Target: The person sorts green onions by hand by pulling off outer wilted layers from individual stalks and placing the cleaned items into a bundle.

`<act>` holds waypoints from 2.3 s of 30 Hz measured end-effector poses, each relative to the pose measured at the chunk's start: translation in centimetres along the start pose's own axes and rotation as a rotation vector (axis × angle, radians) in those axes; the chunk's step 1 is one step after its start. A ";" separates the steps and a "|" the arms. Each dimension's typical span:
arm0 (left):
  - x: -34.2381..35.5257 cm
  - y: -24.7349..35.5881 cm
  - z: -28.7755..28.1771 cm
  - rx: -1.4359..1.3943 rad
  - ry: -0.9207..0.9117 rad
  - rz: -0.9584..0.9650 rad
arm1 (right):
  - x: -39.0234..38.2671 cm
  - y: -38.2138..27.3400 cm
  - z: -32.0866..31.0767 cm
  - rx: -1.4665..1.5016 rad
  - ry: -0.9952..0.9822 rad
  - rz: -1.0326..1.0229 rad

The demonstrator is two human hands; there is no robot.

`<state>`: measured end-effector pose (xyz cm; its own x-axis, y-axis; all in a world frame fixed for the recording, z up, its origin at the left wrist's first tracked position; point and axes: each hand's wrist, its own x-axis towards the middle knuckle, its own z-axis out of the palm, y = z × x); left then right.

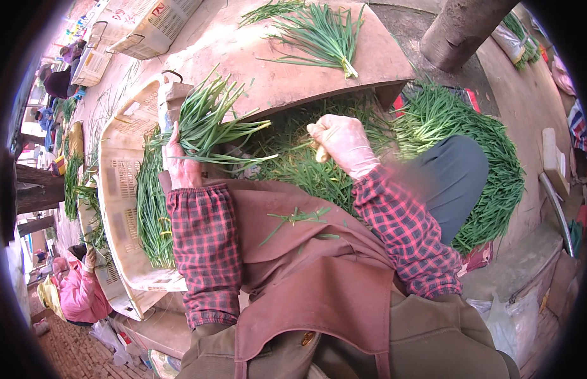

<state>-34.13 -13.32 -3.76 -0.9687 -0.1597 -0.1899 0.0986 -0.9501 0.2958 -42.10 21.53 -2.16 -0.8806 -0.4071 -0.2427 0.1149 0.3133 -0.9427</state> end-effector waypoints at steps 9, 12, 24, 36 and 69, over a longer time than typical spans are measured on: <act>0.8 0.1 -0.9 0.104 0.173 0.076 | 2.4 0.4 4.1 0.131 -0.232 -0.262; 1.5 0.1 -1.4 0.189 0.236 0.124 | 3.2 0.1 5.8 0.485 -0.363 -0.153; 0.2 -2.3 3.8 0.188 0.158 0.190 | 2.5 2.7 1.0 0.148 0.076 -0.221; 1.5 -2.6 1.4 0.391 0.211 0.391 | -4.7 -5.7 10.0 -0.660 0.155 -1.194; 0.9 -4.6 4.3 0.727 0.330 0.667 | -0.9 -5.7 5.8 -0.728 0.246 -0.796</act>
<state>-36.45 -7.97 -1.23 -0.6465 -0.7629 0.0045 0.3240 -0.2693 0.9069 -39.25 15.12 2.09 -0.6595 -0.5600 0.5014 -0.7516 0.5003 -0.4298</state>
